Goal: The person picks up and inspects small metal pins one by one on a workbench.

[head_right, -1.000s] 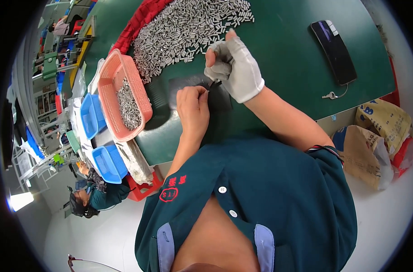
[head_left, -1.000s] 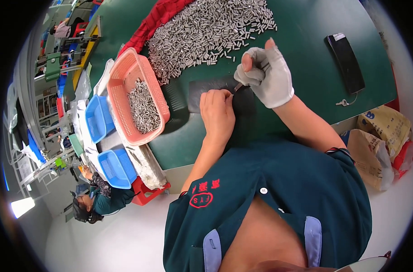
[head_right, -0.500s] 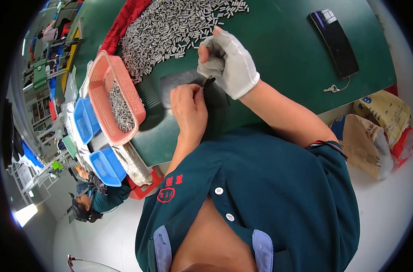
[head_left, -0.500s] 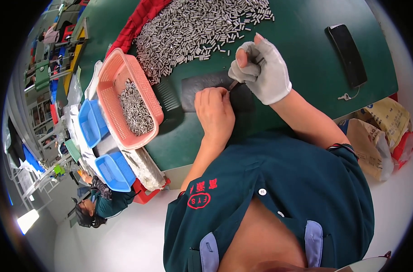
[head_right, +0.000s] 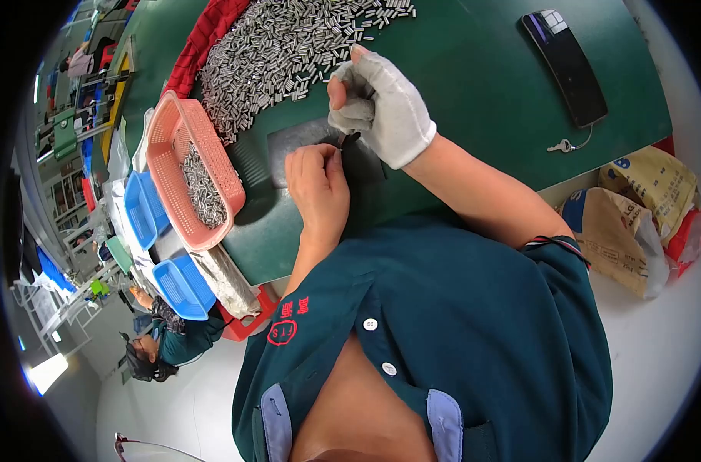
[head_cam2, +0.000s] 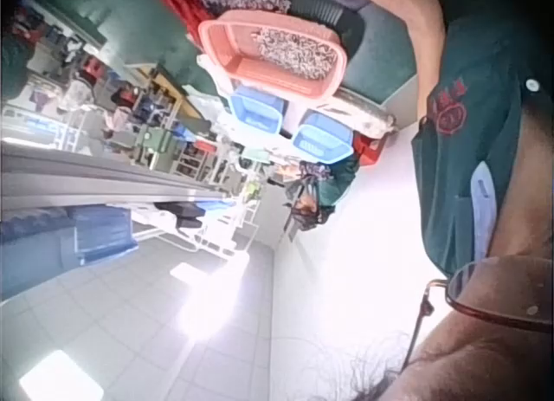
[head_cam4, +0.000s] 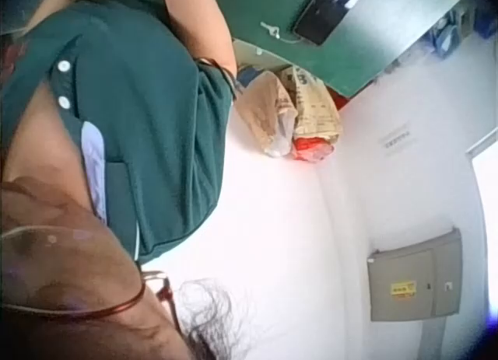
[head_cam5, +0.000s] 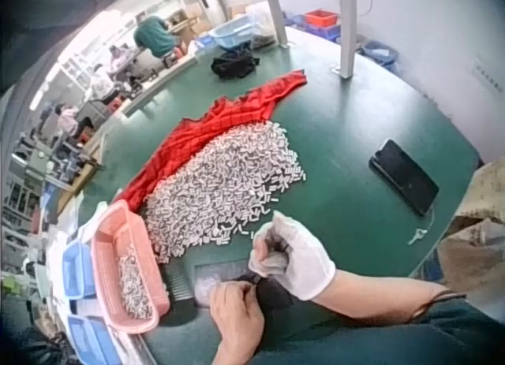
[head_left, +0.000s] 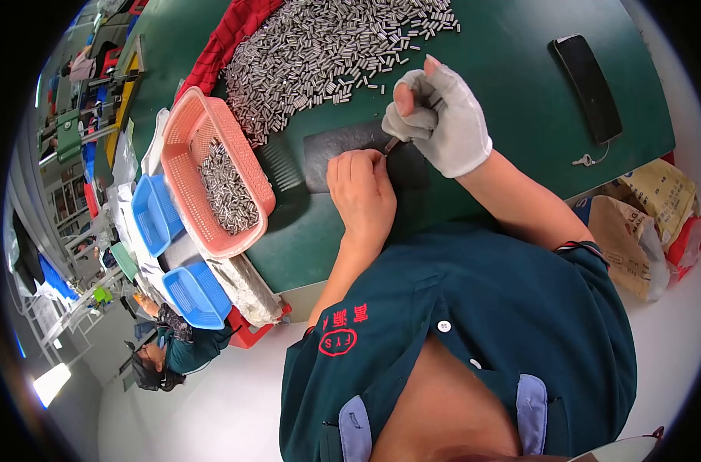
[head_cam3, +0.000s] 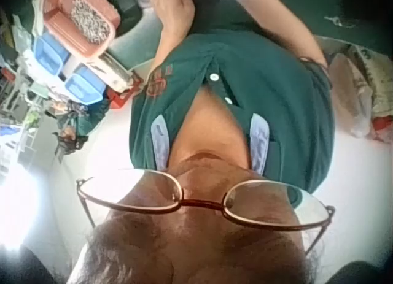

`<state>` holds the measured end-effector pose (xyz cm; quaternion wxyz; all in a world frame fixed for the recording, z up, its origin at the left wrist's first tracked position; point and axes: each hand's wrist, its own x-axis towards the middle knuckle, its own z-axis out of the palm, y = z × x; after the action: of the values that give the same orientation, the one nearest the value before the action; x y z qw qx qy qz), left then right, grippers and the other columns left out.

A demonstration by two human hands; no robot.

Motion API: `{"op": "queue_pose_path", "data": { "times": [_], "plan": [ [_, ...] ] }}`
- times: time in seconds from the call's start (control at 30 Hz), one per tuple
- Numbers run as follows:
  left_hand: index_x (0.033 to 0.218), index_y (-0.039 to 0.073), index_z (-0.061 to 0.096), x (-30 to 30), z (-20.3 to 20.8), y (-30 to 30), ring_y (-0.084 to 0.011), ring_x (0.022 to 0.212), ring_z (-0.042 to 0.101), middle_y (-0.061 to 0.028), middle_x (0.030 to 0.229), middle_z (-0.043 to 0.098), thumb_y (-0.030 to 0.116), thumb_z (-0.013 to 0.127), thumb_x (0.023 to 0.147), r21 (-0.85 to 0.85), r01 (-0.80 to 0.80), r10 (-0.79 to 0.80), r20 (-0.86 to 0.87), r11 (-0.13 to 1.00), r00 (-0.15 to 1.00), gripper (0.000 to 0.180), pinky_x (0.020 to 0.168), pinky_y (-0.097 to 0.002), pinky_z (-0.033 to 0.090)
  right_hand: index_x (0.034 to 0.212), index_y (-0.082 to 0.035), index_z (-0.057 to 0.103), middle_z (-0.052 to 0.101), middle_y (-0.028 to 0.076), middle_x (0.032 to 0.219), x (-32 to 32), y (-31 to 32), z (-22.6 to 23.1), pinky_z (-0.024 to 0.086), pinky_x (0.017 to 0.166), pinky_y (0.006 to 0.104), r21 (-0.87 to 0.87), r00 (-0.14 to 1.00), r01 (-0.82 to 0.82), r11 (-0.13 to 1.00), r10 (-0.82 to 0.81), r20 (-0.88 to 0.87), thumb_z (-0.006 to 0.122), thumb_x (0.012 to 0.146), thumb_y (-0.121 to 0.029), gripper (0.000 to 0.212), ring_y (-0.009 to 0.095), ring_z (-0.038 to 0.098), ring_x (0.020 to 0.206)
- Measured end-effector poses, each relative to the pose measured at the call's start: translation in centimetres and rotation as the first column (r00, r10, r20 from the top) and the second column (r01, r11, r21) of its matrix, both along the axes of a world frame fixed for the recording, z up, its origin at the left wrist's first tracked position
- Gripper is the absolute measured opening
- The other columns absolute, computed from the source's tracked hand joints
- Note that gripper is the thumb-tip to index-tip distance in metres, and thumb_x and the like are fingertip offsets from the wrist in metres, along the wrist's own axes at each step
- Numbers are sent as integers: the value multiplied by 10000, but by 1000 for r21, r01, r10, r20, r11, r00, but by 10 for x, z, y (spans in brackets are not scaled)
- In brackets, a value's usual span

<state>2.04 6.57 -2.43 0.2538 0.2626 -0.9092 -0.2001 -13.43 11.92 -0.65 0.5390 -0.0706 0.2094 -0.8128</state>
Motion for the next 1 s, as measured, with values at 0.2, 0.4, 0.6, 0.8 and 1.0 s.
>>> {"op": "queue_pose_path", "data": {
  "times": [0.2, 0.4, 0.6, 0.8, 1.0],
  "plan": [
    [828, 29, 552, 0, -1, -1, -309, 783, 516, -108, 820, 566, -10, 626, 769, -6, 1, -1, 6, 1000, 1000, 102, 722, -396, 405, 665, -30, 544, 348, -21, 509, 0, -2, -1, 222, 473, 254, -10, 999, -29, 1000, 30, 20, 374, 989, -379, 506, 87, 237, 458],
    [822, 26, 552, 0, -2, 0, -314, 768, 510, -111, 809, 561, -17, 622, 765, -3, -9, 9, 5, 1000, 1000, 101, 708, -399, 401, 689, -36, 547, 394, -11, 545, 1, -1, -2, 232, 482, 252, -20, 998, -58, 998, 58, -16, 410, 983, -377, 471, 84, 254, 469],
    [807, 27, 557, -2, -7, 0, -307, 749, 508, -104, 792, 564, -31, 622, 753, -25, -14, 13, -23, 1000, 1000, 103, 680, -389, 405, 736, -30, 562, 534, 32, 671, 6, 4, 0, 349, 552, 238, 141, 974, -83, 987, 110, -197, 415, 974, -369, 439, 102, 424, 575],
    [804, 31, 550, -2, -8, 1, -313, 760, 519, -105, 798, 569, -49, 615, 732, -16, -18, 17, -51, 1000, 999, 125, 690, -395, 414, 732, -23, 563, 530, 36, 666, 8, 8, 1, 361, 563, 240, 150, 963, -55, 987, 92, -254, 425, 971, -383, 454, 107, 443, 598],
    [814, 34, 552, -1, -6, 0, -311, 782, 533, -106, 807, 575, -61, 613, 717, -4, -21, 21, -54, 1000, 998, 150, 711, -396, 422, 723, -22, 555, 528, 39, 667, 17, 7, 6, 370, 571, 238, 219, 949, -35, 975, 101, -299, 414, 976, -384, 463, 106, 443, 602]
  ]
}}
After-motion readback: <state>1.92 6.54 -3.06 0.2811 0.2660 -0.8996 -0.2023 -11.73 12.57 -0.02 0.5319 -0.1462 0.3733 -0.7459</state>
